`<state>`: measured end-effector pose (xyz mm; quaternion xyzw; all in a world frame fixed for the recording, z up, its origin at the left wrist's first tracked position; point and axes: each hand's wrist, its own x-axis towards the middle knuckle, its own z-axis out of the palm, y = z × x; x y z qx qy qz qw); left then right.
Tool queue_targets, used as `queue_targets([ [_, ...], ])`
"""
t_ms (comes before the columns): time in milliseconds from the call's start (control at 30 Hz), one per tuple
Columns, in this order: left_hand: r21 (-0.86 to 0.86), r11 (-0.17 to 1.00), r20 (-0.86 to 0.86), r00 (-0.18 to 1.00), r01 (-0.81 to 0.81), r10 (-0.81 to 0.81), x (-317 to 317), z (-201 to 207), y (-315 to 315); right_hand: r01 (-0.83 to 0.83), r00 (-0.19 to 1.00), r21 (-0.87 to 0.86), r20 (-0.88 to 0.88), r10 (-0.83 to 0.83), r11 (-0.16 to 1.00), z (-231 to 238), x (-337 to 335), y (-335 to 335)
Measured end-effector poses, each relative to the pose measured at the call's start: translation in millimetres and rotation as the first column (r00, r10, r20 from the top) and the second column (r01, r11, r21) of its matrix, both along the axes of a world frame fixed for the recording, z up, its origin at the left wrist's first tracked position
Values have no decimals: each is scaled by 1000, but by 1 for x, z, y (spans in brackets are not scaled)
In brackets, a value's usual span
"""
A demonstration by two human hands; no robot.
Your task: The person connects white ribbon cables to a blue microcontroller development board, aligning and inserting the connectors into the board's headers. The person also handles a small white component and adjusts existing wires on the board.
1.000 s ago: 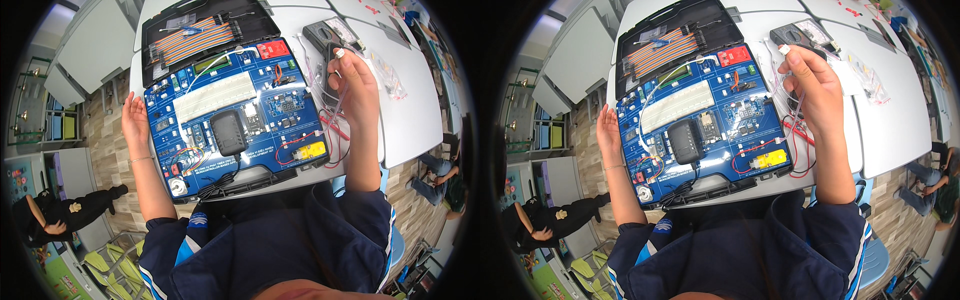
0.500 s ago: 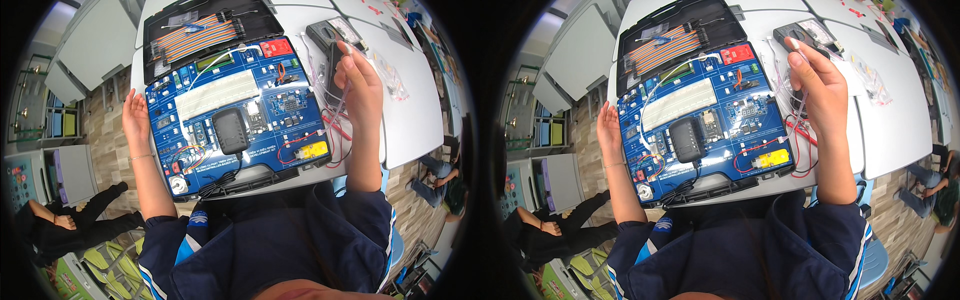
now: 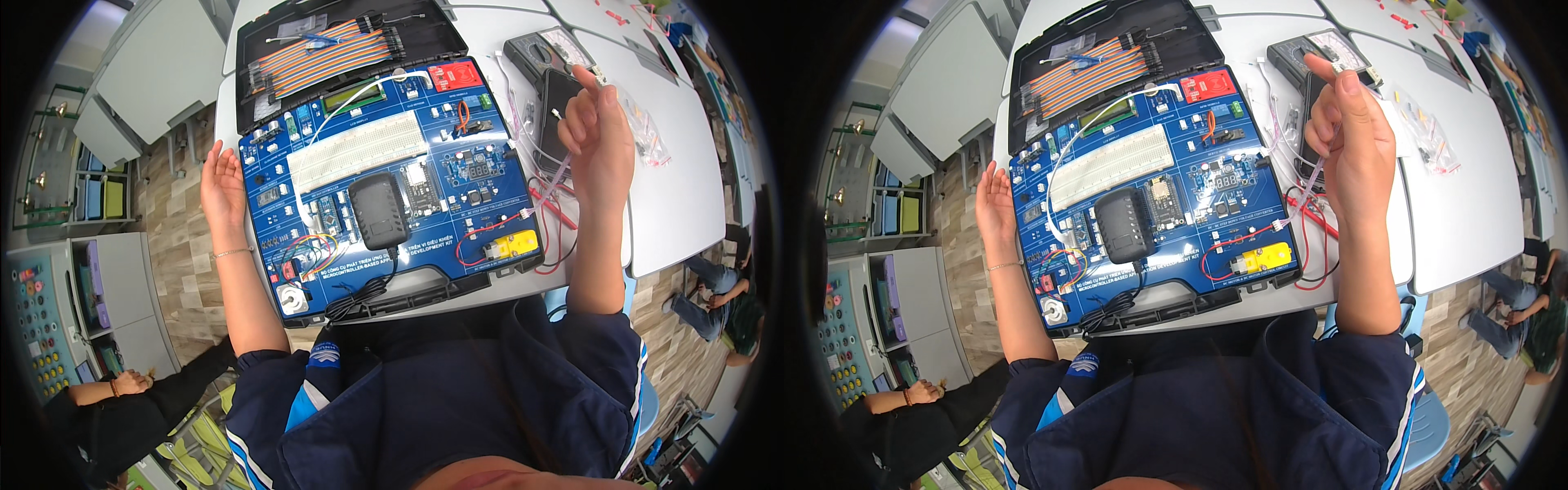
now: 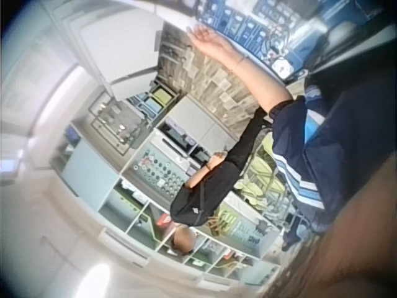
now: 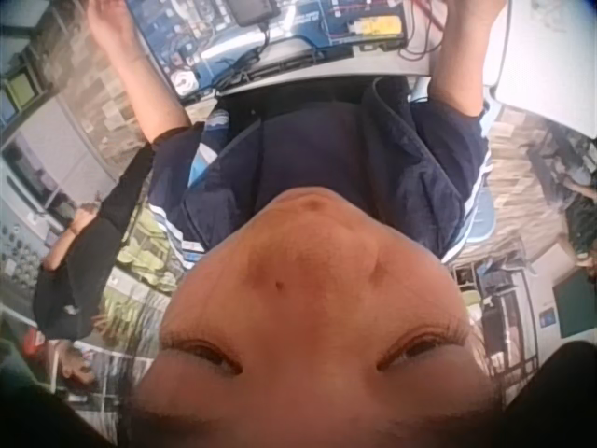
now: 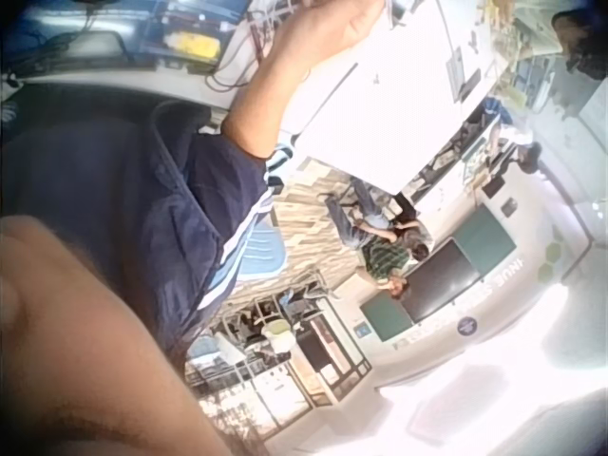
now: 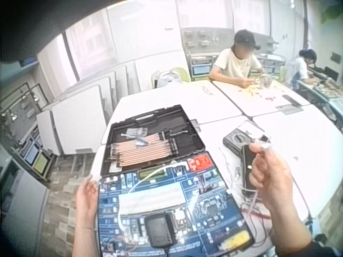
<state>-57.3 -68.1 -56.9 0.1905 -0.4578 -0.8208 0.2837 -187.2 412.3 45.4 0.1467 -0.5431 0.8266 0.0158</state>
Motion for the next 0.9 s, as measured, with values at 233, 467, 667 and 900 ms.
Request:
queue_targets([
  [233,-3,1000,1,1000,6,-6,-3,-1,-1,73,996,54,-54,-70,996,-2,-1,4],
  [467,-2,1000,5,1000,1,-1,-1,-1,-3,95,995,62,-40,-93,994,-4,0,5],
  [667,-13,1000,8,1000,19,-19,0,0,-2,19,999,-34,-44,-20,999,-4,-4,10],
  [900,-11,1000,13,1000,16,-15,-1,1,0,89,993,119,-87,-79,989,-8,0,11],
])
